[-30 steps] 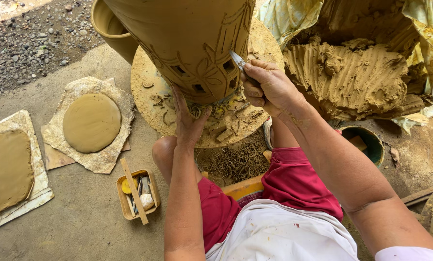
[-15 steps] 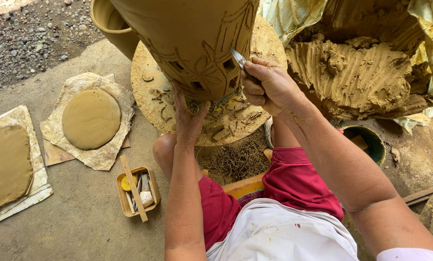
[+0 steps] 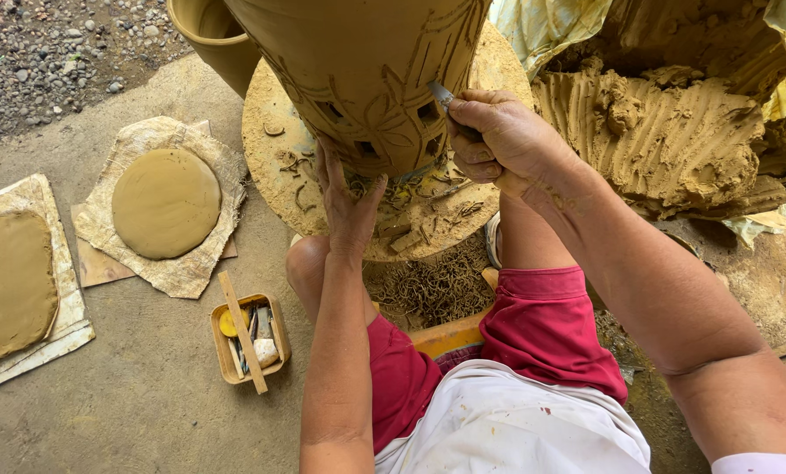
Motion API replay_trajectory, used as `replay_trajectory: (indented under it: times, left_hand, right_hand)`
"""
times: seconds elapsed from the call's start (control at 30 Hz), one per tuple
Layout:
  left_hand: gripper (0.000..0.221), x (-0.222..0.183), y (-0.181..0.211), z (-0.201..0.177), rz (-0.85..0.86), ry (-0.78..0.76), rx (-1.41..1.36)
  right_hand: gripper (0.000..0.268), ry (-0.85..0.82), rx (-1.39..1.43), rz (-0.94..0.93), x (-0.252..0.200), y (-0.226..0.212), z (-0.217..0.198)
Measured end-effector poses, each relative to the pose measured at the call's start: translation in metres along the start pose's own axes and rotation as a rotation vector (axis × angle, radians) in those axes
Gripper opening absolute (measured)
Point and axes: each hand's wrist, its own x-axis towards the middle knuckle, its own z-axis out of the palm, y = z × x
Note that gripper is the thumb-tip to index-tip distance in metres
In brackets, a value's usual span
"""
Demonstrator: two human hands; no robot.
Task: The person sits on a low stool and uses a small carving tool to etch intricate patterns into the surface of a large clay pot. They rotate the pot on a wooden board to access different sections and continue carving the design.
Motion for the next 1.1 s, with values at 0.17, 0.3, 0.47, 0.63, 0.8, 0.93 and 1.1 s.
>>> replay_trajectory:
  times: [0.17, 0.3, 0.47, 0.63, 0.8, 0.93, 1.1]
  left_hand:
    - [0.111, 0.0, 0.002, -0.003, -0.035, -0.028, 0.008]
    - [0.106, 0.001, 0.003, -0.007, -0.037, -0.035, 0.053]
    - [0.101, 0.001, 0.006, -0.007, -0.03, -0.02, 0.038]
    - [0.1, 0.0, 0.008, -0.009, -0.023, -0.019, 0.024]
    - [0.104, 0.0, 0.007, -0.004, -0.068, -0.02, 0.009]
    - [0.103, 0.001, 0.009, 0.0, -0.108, -0.011, 0.04]
    - [0.107, 0.002, 0.0, 0.003, -0.112, 0.013, 0.041]
  right_hand:
    - [0.026, -0.016, 0.009, -0.012, 0.005, 0.0, 0.006]
    - [0.027, -0.004, 0.027, -0.022, 0.008, 0.002, 0.01]
    - [0.028, -0.015, 0.043, -0.018, 0.012, 0.003, 0.013]
    - [0.028, 0.017, 0.068, -0.003, 0.017, 0.005, 0.017]
    - [0.029, 0.001, 0.093, -0.051, 0.018, 0.011, 0.021]
    - [0.022, 0.044, 0.136, -0.063, 0.008, 0.013, 0.024]
    - [0.025, 0.038, 0.125, -0.089, -0.021, 0.016, 0.018]
